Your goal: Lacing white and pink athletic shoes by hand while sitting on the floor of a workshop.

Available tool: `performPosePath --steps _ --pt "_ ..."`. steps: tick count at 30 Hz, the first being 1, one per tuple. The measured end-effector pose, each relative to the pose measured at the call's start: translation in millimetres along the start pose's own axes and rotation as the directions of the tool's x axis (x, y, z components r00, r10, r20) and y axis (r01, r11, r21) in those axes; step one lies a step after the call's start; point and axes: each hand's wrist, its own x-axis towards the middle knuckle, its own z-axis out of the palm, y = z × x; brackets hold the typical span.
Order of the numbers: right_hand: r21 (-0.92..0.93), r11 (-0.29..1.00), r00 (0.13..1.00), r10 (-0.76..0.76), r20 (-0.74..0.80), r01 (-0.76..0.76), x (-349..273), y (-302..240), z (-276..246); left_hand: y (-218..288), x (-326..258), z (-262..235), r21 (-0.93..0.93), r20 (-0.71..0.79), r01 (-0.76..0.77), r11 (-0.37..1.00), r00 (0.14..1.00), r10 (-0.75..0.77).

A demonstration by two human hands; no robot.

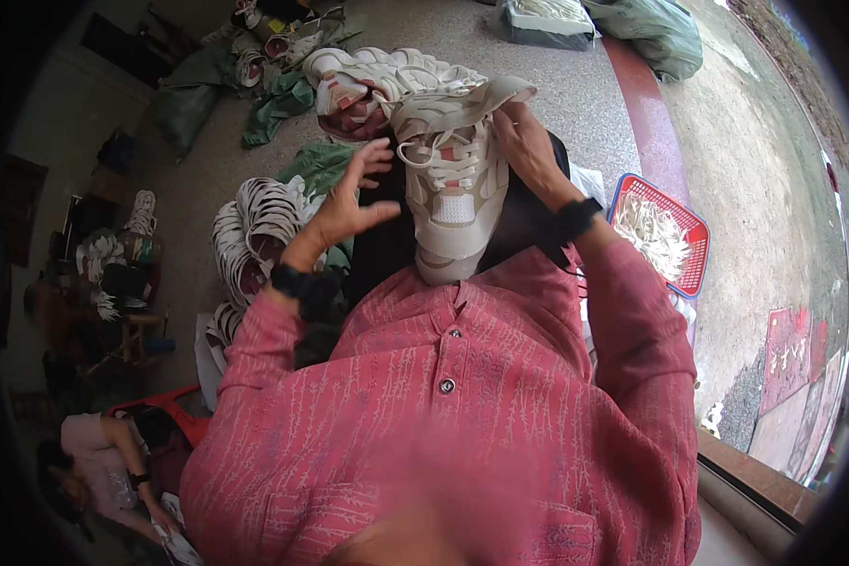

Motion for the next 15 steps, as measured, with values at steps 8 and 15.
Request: performPosePath --steps 8,15 --pt "-0.400 0.630 0.746 -0.550 0.376 0.665 -124 -100 -17 14 -18 22 0.537 0.039 -0.272 0.799 0.954 0.298" --pt "-0.322 0.858 0.914 -0.401 0.068 0.401 7 -95 -29 37 70 18 0.367 -0.231 -0.256 0.894 0.906 0.354"
